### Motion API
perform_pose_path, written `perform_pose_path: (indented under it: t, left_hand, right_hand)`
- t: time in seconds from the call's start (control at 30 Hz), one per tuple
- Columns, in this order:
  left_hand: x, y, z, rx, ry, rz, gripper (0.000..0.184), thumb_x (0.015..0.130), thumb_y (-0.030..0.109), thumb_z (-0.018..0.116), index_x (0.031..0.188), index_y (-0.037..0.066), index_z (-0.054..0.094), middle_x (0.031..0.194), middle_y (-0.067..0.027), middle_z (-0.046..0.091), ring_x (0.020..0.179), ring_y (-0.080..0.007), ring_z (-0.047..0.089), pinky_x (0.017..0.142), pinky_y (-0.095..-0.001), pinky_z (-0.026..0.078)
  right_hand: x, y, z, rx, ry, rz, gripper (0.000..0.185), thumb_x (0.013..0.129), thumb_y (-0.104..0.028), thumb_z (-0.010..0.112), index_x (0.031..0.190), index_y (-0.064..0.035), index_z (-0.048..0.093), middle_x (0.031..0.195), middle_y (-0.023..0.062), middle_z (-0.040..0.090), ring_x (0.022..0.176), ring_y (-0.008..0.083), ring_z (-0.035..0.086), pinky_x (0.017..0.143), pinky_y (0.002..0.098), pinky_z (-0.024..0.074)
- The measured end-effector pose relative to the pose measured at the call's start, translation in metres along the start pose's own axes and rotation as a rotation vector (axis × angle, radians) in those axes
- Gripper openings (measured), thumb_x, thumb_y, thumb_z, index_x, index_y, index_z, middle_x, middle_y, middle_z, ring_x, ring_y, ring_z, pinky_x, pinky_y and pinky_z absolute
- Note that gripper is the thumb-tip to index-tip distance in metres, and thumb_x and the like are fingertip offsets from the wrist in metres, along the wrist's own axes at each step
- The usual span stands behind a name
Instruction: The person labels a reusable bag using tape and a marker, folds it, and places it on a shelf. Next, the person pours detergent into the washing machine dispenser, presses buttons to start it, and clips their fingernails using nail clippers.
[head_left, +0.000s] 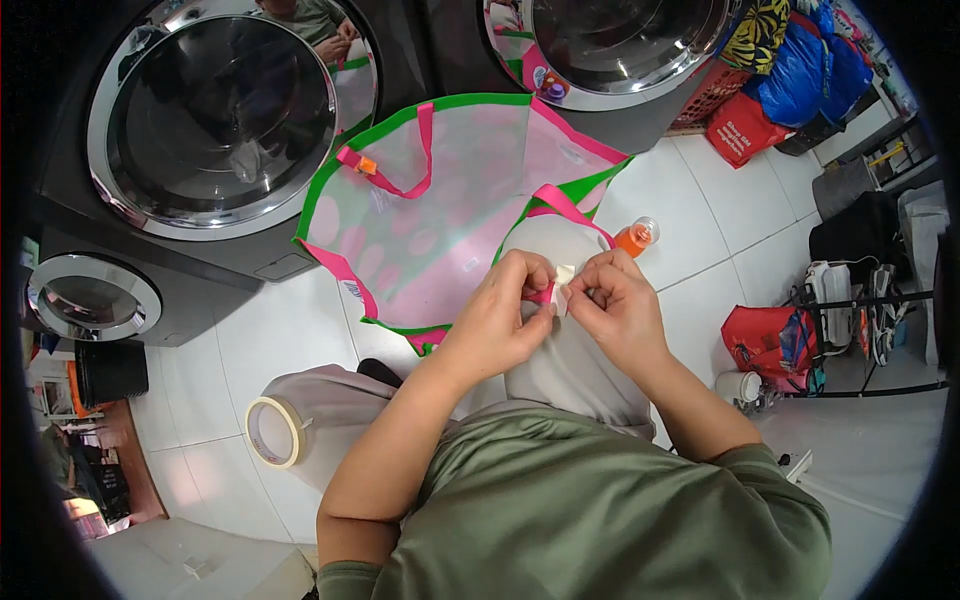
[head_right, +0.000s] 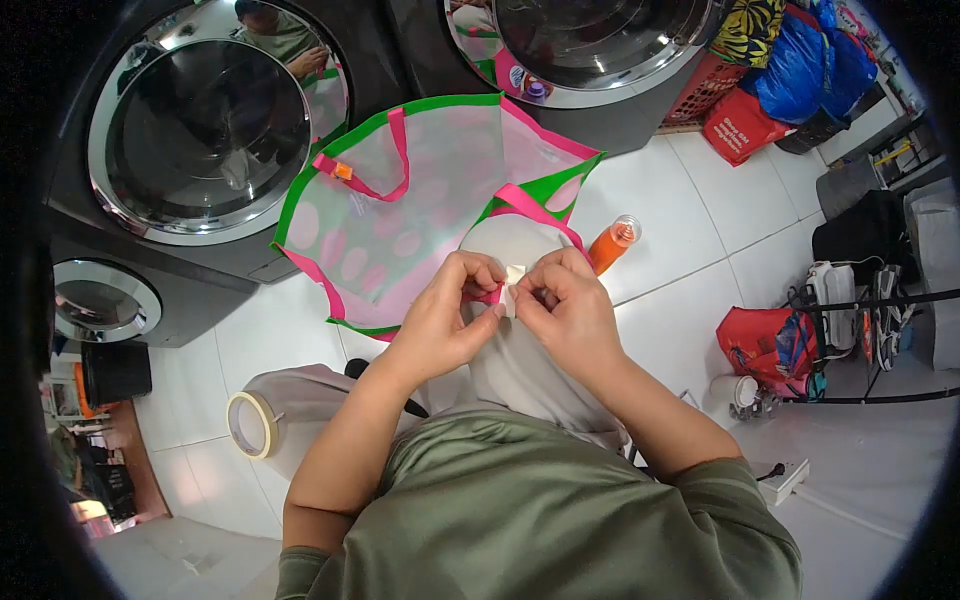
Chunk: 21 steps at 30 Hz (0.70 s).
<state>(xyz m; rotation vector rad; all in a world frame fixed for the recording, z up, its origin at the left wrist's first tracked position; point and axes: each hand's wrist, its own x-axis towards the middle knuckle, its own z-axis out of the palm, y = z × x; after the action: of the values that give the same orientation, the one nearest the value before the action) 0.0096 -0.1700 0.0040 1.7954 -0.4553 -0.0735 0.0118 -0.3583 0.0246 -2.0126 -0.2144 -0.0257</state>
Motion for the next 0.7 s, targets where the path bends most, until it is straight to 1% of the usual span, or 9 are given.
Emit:
perform_pose_path:
  t: [0.07,0.17,0.3,0.4,0.5,0.6,0.63,0.7]
  left_hand:
    - [0.001,0.001,0.000,-0.037,0.004,-0.017,0.030,0.085,-0.004,0.063,0.107,0.002,0.044,0.111,-0.0101,0.054,0.098,-0.0187,0.057,0.091,-0.0314,0.050]
    - [0.001,0.007,-0.001,0.035,0.000,0.018,0.030,0.082,-0.005,0.062,0.108,0.001,0.048,0.110,-0.0108,0.054,0.098,-0.0200,0.057,0.090,-0.0318,0.050]
    - [0.001,0.007,-0.002,0.226,-0.014,0.147,0.033,0.078,-0.003,0.062,0.110,0.000,0.054,0.112,-0.0132,0.054,0.102,-0.0266,0.058,0.090,-0.0352,0.050]
    - [-0.003,0.006,-0.001,0.362,-0.014,0.227,0.034,0.077,-0.001,0.063,0.110,0.001,0.056,0.114,-0.0143,0.055,0.104,-0.0315,0.057,0.091,-0.0384,0.049]
    - [-0.004,0.011,-0.001,0.392,-0.008,0.237,0.032,0.077,0.001,0.066,0.108,0.001,0.057,0.115,-0.0145,0.055,0.106,-0.0337,0.056,0.092,-0.0402,0.048]
    - [-0.007,0.022,0.001,0.418,0.014,0.211,0.034,0.077,0.005,0.070,0.109,0.001,0.059,0.116,-0.0145,0.055,0.106,-0.0338,0.055,0.092,-0.0405,0.048]
    - [-0.008,0.025,0.002,0.458,0.018,0.220,0.035,0.077,0.006,0.071,0.110,0.001,0.060,0.116,-0.0147,0.055,0.106,-0.0334,0.055,0.091,-0.0400,0.048]
    - [-0.009,0.026,0.006,0.497,0.037,0.219,0.037,0.077,0.007,0.073,0.111,0.001,0.060,0.116,-0.0148,0.055,0.105,-0.0328,0.056,0.089,-0.0389,0.049]
  right_hand:
    - [0.000,-0.001,0.000,-0.005,-0.002,-0.008,0.009,0.081,-0.006,0.072,0.082,0.0011,0.066,0.090,0.0054,0.057,0.062,0.0110,0.050,0.057,0.0267,0.0434]
    - [0.001,-0.001,0.001,-0.039,-0.004,-0.022,0.009,0.080,-0.005,0.072,0.081,0.0009,0.065,0.090,0.0062,0.057,0.063,0.0130,0.052,0.057,0.0282,0.0449]
    - [0.002,0.002,0.001,-0.094,0.007,-0.053,0.011,0.079,-0.004,0.073,0.080,0.0007,0.063,0.089,0.0073,0.056,0.063,0.0156,0.053,0.057,0.0298,0.0457]
    - [0.003,0.009,0.001,-0.106,-0.011,-0.062,0.015,0.078,-0.004,0.074,0.084,-0.0001,0.061,0.088,0.0083,0.056,0.064,0.0174,0.054,0.058,0.0305,0.0461]
    - [0.006,-0.001,-0.008,-0.084,-0.005,0.041,0.020,0.078,-0.004,0.075,0.089,-0.0008,0.059,0.088,0.0095,0.056,0.065,0.0186,0.055,0.057,0.0310,0.0463]
    - [0.005,0.001,-0.028,-0.085,-0.069,-0.126,0.025,0.077,-0.006,0.077,0.091,-0.0015,0.058,0.088,0.0112,0.056,0.068,0.0224,0.057,0.063,0.0340,0.0477]
    - [0.007,0.005,-0.038,-0.290,-0.133,-0.334,0.025,0.075,-0.009,0.078,0.090,-0.0031,0.058,0.087,0.0104,0.058,0.074,0.0257,0.060,0.075,0.0385,0.0482]
    - [0.006,-0.004,-0.055,-0.368,-0.333,-0.209,0.025,0.074,-0.011,0.077,0.090,-0.0047,0.059,0.087,0.0091,0.059,0.079,0.0274,0.060,0.082,0.0417,0.0464]
